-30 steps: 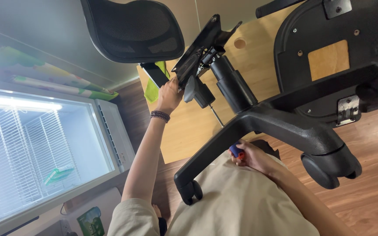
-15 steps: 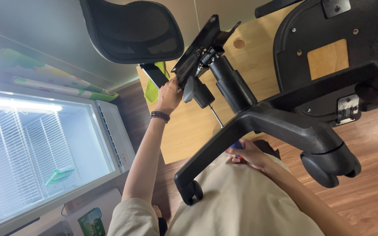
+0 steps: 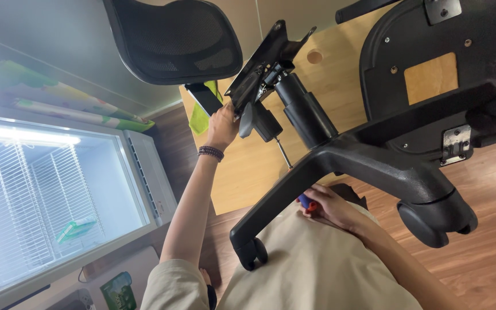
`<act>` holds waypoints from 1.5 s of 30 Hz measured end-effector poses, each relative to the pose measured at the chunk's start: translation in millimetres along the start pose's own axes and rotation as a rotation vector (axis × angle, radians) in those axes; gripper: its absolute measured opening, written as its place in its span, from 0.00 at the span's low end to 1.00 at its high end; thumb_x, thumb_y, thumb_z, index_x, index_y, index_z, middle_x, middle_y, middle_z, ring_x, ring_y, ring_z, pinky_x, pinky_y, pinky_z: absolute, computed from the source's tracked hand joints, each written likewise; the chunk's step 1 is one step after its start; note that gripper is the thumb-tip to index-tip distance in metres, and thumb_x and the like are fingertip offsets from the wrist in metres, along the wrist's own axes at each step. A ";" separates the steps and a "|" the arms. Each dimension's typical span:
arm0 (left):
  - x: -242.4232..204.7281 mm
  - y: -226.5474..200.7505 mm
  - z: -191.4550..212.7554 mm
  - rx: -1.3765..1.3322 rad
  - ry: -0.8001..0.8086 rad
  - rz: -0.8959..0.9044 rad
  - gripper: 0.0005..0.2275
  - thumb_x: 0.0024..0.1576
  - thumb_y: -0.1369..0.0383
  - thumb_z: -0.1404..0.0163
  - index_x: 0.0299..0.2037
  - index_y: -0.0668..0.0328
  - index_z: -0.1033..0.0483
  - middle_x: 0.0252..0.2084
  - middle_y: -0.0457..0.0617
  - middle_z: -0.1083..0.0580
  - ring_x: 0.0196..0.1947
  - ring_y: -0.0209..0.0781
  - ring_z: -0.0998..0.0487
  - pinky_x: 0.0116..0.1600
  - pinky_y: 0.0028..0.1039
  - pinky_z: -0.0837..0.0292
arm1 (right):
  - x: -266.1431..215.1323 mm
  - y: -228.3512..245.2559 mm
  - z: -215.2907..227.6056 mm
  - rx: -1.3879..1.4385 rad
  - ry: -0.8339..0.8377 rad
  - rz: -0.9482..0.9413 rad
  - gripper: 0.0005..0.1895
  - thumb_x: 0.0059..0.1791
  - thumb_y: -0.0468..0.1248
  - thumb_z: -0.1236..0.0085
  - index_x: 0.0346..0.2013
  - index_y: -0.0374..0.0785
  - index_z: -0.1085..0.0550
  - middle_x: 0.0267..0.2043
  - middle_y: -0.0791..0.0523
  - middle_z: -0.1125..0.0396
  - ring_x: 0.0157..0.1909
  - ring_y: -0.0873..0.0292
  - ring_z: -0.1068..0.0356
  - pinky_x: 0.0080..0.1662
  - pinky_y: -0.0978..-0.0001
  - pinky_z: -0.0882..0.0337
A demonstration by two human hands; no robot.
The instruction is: The person assembles an office chair on a wooden table. They use a screwdriver to drive screws into the seat mounting plate, pick up screws from the table, flip and reposition the seat and base, and align the seat plate with the gas lift mechanism while tightening fasteners by hand and with the screwdriver.
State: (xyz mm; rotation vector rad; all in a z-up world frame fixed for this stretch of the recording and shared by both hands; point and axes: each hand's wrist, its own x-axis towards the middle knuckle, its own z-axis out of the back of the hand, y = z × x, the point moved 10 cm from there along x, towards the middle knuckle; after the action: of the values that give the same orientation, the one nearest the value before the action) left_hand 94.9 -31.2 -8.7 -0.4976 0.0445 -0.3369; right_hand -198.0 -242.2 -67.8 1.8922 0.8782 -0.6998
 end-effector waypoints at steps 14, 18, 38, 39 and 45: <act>-5.6 14.1 -14.0 -0.038 -0.101 -0.095 0.14 0.52 0.77 0.45 0.48 0.67 0.30 0.39 0.63 0.23 0.40 0.64 0.22 0.43 0.47 0.27 | 4.5 24.7 -25.5 -0.189 0.134 0.145 0.24 0.48 0.43 0.37 0.54 0.34 0.31 0.36 0.52 0.32 0.36 0.60 0.27 0.43 0.66 0.24; -5.5 20.7 -20.4 -0.031 -0.102 -0.068 0.14 0.52 0.78 0.46 0.48 0.66 0.30 0.39 0.63 0.24 0.40 0.64 0.22 0.43 0.47 0.27 | 2.8 20.6 -25.7 -0.156 0.048 0.006 0.21 0.45 0.39 0.38 0.52 0.40 0.28 0.40 0.56 0.28 0.41 0.64 0.25 0.47 0.70 0.22; -6.5 52.1 -51.0 -0.027 -0.155 0.006 0.10 0.61 0.66 0.46 0.43 0.65 0.31 0.38 0.62 0.24 0.41 0.62 0.22 0.43 0.45 0.27 | -16.6 34.2 -57.9 0.089 0.261 0.067 0.20 0.58 0.52 0.57 0.39 0.37 0.34 0.23 0.58 0.44 0.25 0.65 0.41 0.32 0.74 0.35; -6.5 49.8 -49.2 -0.033 -0.157 -0.002 0.12 0.61 0.64 0.45 0.43 0.65 0.31 0.38 0.62 0.24 0.41 0.62 0.22 0.43 0.45 0.27 | -21.7 36.9 -65.4 0.143 0.326 0.063 0.22 0.58 0.54 0.57 0.41 0.36 0.33 0.25 0.57 0.43 0.28 0.65 0.39 0.33 0.74 0.35; -8.2 38.7 -37.3 -0.074 -0.141 0.017 0.15 0.59 0.61 0.43 0.43 0.65 0.31 0.39 0.62 0.24 0.42 0.64 0.23 0.43 0.46 0.28 | -19.4 38.8 -49.2 0.027 0.098 -0.012 0.21 0.47 0.43 0.43 0.51 0.38 0.32 0.34 0.58 0.36 0.34 0.64 0.32 0.42 0.69 0.25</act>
State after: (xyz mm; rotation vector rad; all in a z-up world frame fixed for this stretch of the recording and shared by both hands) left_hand 94.4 -13.7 -60.2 -0.5926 -0.0757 -0.2837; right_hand -172.7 -216.7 -12.9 1.9601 0.9470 -0.6328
